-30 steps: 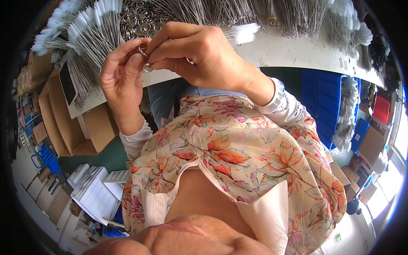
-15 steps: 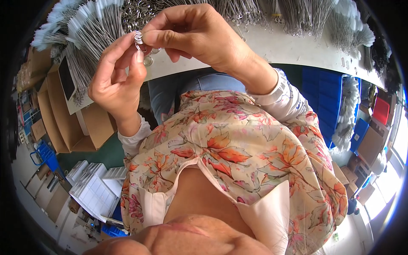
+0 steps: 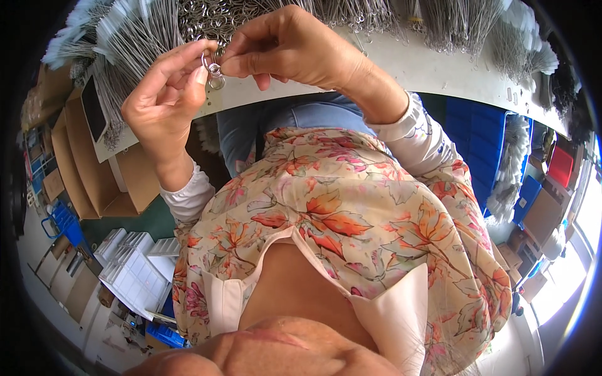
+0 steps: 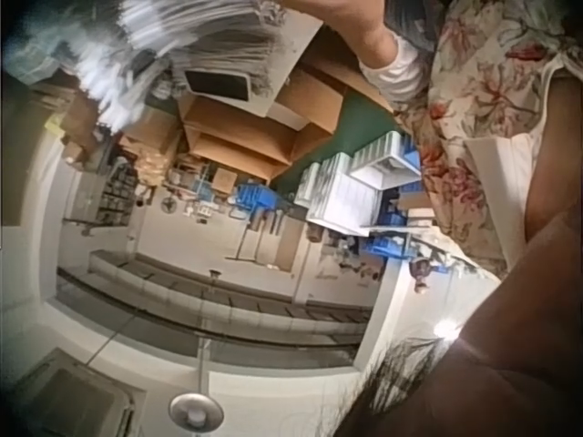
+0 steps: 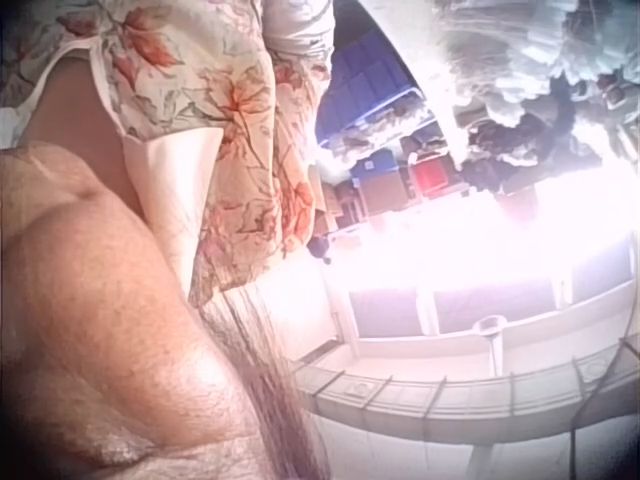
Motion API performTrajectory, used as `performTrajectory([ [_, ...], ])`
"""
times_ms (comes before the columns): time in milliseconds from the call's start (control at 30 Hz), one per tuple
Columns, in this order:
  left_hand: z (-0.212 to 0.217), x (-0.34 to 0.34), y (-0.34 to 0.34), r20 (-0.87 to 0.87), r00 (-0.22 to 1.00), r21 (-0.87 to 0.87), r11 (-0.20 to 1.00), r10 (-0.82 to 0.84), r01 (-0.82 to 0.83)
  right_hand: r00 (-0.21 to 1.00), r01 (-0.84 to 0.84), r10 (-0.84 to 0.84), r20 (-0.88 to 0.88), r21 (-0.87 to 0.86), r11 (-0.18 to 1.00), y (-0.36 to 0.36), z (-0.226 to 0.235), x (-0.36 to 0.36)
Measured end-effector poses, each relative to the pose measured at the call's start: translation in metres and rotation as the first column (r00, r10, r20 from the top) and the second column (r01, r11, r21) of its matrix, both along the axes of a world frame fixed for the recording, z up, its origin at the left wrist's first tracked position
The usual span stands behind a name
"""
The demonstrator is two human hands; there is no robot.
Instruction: Assembling small white cleaning brushes with metal rings at a workbench.
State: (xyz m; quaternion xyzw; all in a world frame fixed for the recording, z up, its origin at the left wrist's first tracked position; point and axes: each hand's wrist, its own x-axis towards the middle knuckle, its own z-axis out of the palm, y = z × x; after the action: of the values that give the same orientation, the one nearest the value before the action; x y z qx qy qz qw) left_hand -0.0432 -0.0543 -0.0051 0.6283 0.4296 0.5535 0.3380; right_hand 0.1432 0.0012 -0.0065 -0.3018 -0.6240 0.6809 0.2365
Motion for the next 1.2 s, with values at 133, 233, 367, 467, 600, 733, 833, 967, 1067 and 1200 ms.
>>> performTrajectory([
  [133,-0.003,-0.008,0.001,0.127,0.992,-0.203,0.978,-0.022,0.047,0.999,0.016,-0.016,-0.033,0.022,1.000,-0.001,-0.009,-0.004],
  [233,-0.005,-0.031,0.019,-0.079,0.996,-0.346,0.936,0.037,-0.062,0.989,0.100,-0.138,0.050,0.462,0.881,-0.008,-0.034,-0.010],
  [367,0.000,-0.111,0.052,-0.145,0.889,-0.230,0.859,0.434,-0.457,0.946,-0.065,-0.289,0.149,0.958,0.281,-0.022,-0.084,-0.018],
  [467,-0.008,-0.135,0.075,-0.419,0.748,-0.217,0.744,0.514,-0.632,0.950,-0.092,-0.273,0.154,0.970,0.226,-0.022,-0.087,-0.016],
  [600,-0.016,-0.129,0.096,-0.781,0.460,-0.040,0.701,0.422,-0.712,0.957,-0.006,-0.282,0.066,0.978,0.208,0.009,-0.069,-0.013],
  [733,-0.026,-0.140,0.097,-0.682,0.552,-0.091,0.693,0.480,-0.715,0.882,0.127,-0.470,0.034,0.944,0.306,0.071,-0.035,-0.026],
  [833,-0.029,-0.144,0.097,-0.562,0.657,-0.139,0.726,0.502,-0.674,0.836,-0.104,-0.508,0.208,0.969,0.225,0.096,-0.024,-0.041],
  [967,-0.009,-0.136,0.094,-0.036,0.829,-0.087,0.825,0.558,-0.559,0.654,-0.209,-0.639,0.404,0.909,0.361,0.109,-0.037,-0.054],
  [1067,0.014,-0.162,0.085,0.221,0.813,0.094,0.818,0.538,-0.567,0.674,-0.207,-0.624,0.396,0.912,0.355,0.114,-0.039,-0.046],
  [1200,0.012,-0.231,0.069,-0.086,0.525,-0.112,0.516,0.847,-0.849,0.676,-0.083,-0.636,0.372,0.896,0.437,0.116,-0.033,-0.040],
])
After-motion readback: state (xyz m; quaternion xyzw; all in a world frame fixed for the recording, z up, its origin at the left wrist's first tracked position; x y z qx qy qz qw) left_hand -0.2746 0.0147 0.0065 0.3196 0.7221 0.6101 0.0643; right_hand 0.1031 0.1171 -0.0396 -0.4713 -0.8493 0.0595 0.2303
